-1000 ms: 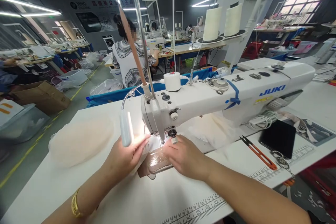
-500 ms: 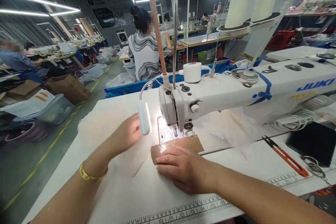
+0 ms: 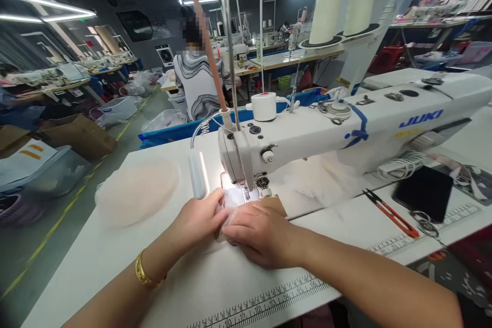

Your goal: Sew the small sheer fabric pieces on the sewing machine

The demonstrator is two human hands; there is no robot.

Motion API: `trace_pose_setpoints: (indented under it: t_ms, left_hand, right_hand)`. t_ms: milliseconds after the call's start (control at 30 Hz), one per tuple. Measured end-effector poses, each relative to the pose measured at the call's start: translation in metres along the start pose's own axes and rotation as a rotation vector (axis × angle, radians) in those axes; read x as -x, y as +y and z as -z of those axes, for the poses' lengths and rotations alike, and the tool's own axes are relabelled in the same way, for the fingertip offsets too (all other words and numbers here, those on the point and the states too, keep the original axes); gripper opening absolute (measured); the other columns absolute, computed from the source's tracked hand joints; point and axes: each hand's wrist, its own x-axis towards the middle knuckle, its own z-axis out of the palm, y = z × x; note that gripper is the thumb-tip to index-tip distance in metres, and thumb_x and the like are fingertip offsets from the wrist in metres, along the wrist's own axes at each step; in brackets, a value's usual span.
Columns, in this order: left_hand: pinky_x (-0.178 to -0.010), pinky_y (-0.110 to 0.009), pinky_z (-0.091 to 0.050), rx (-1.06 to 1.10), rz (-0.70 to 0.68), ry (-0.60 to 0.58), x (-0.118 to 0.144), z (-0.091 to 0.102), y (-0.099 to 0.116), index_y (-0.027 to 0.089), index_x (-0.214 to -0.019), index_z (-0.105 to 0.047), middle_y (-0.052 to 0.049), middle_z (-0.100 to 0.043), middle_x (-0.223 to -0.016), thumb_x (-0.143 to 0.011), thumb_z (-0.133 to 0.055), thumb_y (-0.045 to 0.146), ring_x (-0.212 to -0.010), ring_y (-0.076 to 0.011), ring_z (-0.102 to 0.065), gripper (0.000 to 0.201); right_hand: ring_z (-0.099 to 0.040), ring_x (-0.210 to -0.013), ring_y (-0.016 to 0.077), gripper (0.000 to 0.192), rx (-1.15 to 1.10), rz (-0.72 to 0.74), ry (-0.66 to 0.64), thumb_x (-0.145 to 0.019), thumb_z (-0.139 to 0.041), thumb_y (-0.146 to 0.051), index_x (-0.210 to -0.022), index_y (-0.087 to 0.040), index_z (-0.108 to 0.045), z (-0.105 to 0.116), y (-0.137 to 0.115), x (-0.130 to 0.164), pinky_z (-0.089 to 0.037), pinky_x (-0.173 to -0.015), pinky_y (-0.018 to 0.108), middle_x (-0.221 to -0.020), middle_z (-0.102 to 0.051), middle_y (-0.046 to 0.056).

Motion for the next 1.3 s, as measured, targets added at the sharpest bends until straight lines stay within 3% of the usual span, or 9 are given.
trace_pose_setpoints:
  t_ms: [133, 267, 400, 500, 600, 767, 867, 1000, 1300]
  left_hand:
    - [-0.055, -0.028, -0.032, -0.024, 0.042, -0.029, 0.001, 0.010, -0.007, 0.025, -0.079, -0.052, 0.004, -0.055, -0.058, -0.096, -0.059, 0.036, -0.054, -0.0208, -0.056, 0.022]
    - [-0.064, -0.030, -0.043, -0.040, -0.032, 0.037, 0.003, 0.016, -0.011, 0.025, -0.098, -0.061, -0.001, -0.067, -0.081, -0.090, -0.064, 0.034, -0.074, -0.0256, -0.064, 0.013]
    - [-0.084, -0.037, -0.051, 0.006, -0.233, 0.140, 0.004, 0.010, -0.008, 0.025, -0.122, -0.064, -0.008, -0.069, -0.117, -0.085, -0.057, 0.022, -0.102, -0.0300, -0.066, 0.038]
    - [-0.072, -0.034, -0.050, 0.076, -0.204, 0.080, 0.001, 0.001, -0.006, 0.025, -0.118, -0.066, -0.005, -0.070, -0.100, -0.091, -0.053, 0.028, -0.084, -0.0257, -0.066, 0.030]
    - [-0.063, -0.030, -0.045, 0.129, -0.130, 0.029, -0.001, -0.004, -0.008, 0.024, -0.096, -0.062, 0.000, -0.064, -0.076, -0.094, -0.054, 0.038, -0.070, -0.0225, -0.062, 0.016]
    - [-0.065, -0.032, -0.045, 0.190, -0.172, 0.097, 0.000, -0.004, -0.008, 0.024, -0.080, -0.050, -0.003, -0.062, -0.084, -0.088, -0.047, 0.030, -0.074, -0.0217, -0.059, 0.011]
    - [-0.059, -0.029, -0.043, 0.422, -0.091, 0.021, 0.002, -0.006, -0.003, 0.025, -0.082, -0.048, 0.002, -0.056, -0.074, -0.082, -0.048, 0.026, -0.066, -0.0191, -0.055, 0.001]
    - [-0.053, -0.025, -0.039, 0.730, 0.017, -0.102, 0.003, -0.012, 0.005, 0.025, -0.089, -0.049, 0.006, -0.050, -0.067, -0.086, -0.051, 0.030, -0.057, -0.0151, -0.049, 0.006]
    - [-0.058, -0.028, -0.043, 0.788, 0.082, -0.171, 0.003, -0.014, 0.010, 0.019, -0.088, -0.068, -0.001, -0.061, -0.075, -0.086, -0.066, 0.060, -0.066, -0.0181, -0.056, 0.040]
  right_hand:
    - [-0.053, -0.079, 0.0212, 0.014, 0.183, -0.146, -0.104, -0.099, -0.052, -0.021, -0.102, -0.023, -0.066, 0.001, 0.003, 0.002, -0.038, -0.070, 0.036, -0.084, -0.063, 0.002]
    - [-0.046, -0.076, 0.0189, 0.027, 0.132, -0.310, -0.150, -0.104, -0.052, -0.028, -0.079, -0.020, -0.057, 0.003, 0.011, 0.006, -0.036, -0.069, 0.032, -0.080, -0.056, 0.002]
    - [-0.047, -0.077, 0.0189, 0.019, 0.066, -0.379, -0.151, -0.099, -0.062, -0.026, -0.082, -0.020, -0.058, 0.004, 0.014, 0.008, -0.038, -0.071, 0.032, -0.083, -0.057, 0.002]
    - [-0.052, -0.083, 0.0201, 0.005, 0.012, -0.377, -0.158, -0.095, -0.068, -0.022, -0.096, -0.020, -0.063, 0.005, 0.013, 0.008, -0.041, -0.076, 0.033, -0.090, -0.063, 0.002]
    - [-0.055, -0.083, 0.0194, 0.004, -0.043, -0.358, -0.192, -0.096, -0.065, -0.017, -0.094, -0.020, -0.063, 0.009, 0.012, 0.006, -0.043, -0.080, 0.033, -0.089, -0.065, 0.002]
    - [-0.052, -0.080, 0.0178, 0.014, -0.138, -0.343, -0.174, -0.097, -0.055, -0.017, -0.083, -0.021, -0.052, 0.018, 0.012, 0.004, -0.042, -0.077, 0.031, -0.083, -0.059, 0.001]
    - [-0.047, -0.075, 0.0166, 0.024, -0.247, -0.366, -0.119, -0.102, -0.051, -0.029, -0.079, -0.022, -0.044, 0.022, 0.011, 0.003, -0.039, -0.072, 0.030, -0.077, -0.052, -0.001]
    - [-0.042, -0.068, 0.0144, 0.046, -0.311, -0.450, -0.073, -0.102, -0.059, -0.045, -0.071, -0.022, -0.033, 0.021, 0.011, 0.002, -0.037, -0.069, 0.028, -0.069, -0.043, -0.004]
    - [-0.056, -0.067, 0.0144, 0.016, -0.408, -0.703, -0.027, -0.091, -0.067, -0.020, -0.099, -0.023, -0.053, 0.023, 0.004, -0.001, -0.042, -0.066, 0.026, -0.074, -0.059, -0.006]
